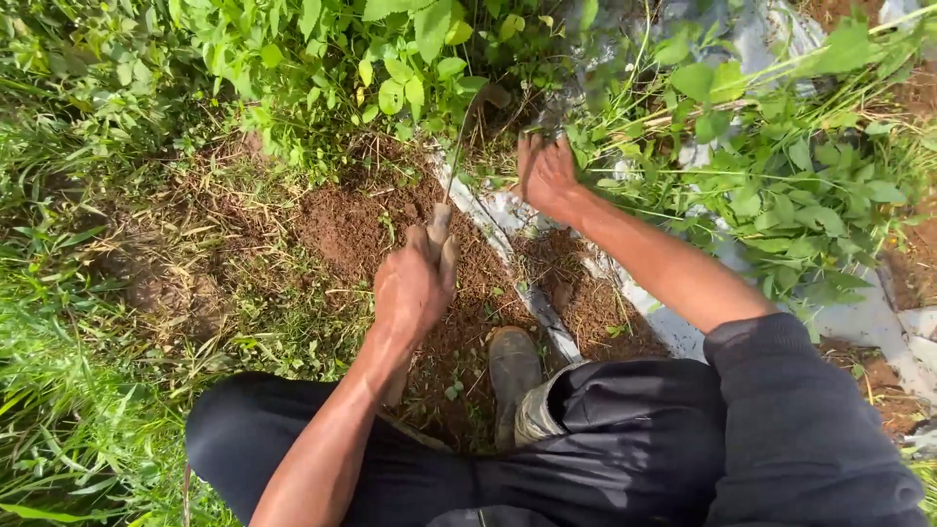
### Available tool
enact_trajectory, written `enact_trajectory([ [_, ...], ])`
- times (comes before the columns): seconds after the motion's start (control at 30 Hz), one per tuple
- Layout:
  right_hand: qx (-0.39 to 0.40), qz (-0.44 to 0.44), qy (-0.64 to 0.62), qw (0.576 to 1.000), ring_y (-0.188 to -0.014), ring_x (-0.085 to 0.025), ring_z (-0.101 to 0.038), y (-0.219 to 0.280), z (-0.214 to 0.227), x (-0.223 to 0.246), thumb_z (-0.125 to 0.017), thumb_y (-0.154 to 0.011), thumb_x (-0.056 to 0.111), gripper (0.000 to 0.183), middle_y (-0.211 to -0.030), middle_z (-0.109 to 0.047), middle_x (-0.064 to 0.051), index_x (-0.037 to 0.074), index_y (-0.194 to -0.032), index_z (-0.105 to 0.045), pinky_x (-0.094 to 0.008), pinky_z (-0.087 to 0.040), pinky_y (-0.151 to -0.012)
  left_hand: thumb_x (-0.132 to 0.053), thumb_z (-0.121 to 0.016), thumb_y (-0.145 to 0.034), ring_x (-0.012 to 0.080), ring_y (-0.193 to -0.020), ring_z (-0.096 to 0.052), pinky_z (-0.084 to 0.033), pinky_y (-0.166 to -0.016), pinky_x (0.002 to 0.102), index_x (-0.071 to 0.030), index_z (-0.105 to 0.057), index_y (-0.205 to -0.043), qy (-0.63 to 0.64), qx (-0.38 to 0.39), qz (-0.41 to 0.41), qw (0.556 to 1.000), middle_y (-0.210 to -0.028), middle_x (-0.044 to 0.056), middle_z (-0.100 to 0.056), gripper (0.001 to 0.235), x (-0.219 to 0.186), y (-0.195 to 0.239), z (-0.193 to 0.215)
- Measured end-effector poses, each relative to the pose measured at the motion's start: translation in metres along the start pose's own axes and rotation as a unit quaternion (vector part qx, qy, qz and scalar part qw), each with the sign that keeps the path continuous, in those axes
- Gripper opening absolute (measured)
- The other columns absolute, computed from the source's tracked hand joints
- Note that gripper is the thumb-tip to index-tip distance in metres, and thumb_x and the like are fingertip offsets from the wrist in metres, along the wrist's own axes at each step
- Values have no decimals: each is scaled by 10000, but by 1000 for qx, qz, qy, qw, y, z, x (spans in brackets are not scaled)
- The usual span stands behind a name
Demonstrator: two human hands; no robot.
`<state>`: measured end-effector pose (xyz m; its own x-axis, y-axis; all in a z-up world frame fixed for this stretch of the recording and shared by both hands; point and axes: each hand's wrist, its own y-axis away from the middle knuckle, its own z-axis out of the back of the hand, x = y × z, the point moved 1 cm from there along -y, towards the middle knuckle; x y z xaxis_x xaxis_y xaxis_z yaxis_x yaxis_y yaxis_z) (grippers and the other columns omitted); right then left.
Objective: Using a sickle and hands to remove weeds from a farm plot covered with plastic mulch.
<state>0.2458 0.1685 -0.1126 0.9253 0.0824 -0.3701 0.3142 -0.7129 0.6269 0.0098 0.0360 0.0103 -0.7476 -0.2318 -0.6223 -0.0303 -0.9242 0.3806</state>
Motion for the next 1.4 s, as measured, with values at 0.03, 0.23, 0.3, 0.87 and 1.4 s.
enact_trajectory([
  [0.03,18,25,52,998,-1230,-274,-606,-33,20,32,-419,-1061,448,440,-1276,-632,-114,94,-1314,-487,-400,-422,-1180,-332,-440,-1082,189,-422,-581,-500,-409,318,-39,-577,-1056,-10,9,-9,1000,-582,100,-597,324,-8,-2,2],
  [0.23,-56,-208,-599,771,-939,-174,-571,-18,13,11,-397,-1055,248,204,-935,-592,-9,161,-1070,-581,-372,-374,-953,-333,-424,-1077,162,-452,-560,-454,-432,295,-34,-596,-1074,-49,21,-34,998,-588,56,-582,345,12,-42,-37],
  [0.3,-84,-282,-809,509,-797,-149,-571,14,-2,-11,-421,-1038,190,211,-796,-581,14,180,-987,-625,-370,-370,-846,-355,-398,-1084,154,-451,-560,-448,-430,278,-52,-602,-1052,-92,13,-42,995,-585,40,-584,366,12,-47,-40],
  [0.87,-209,-302,-745,557,-672,-149,-422,-13,23,40,-371,-981,264,159,-746,-375,80,245,-877,-490,-362,-351,-797,-307,-339,-1082,222,-577,-721,-613,-528,348,-43,-606,-1059,-251,131,22,959,-699,126,-699,376,14,36,-6],
  [1.4,-131,-313,-845,413,-799,-193,-550,40,0,-5,-459,-1004,105,225,-969,-602,-152,88,-874,-643,-303,-426,-668,-361,-369,-1079,293,-528,-709,-603,-482,431,24,-587,-1114,-31,129,61,989,-634,168,-661,444,-3,-8,2],
])
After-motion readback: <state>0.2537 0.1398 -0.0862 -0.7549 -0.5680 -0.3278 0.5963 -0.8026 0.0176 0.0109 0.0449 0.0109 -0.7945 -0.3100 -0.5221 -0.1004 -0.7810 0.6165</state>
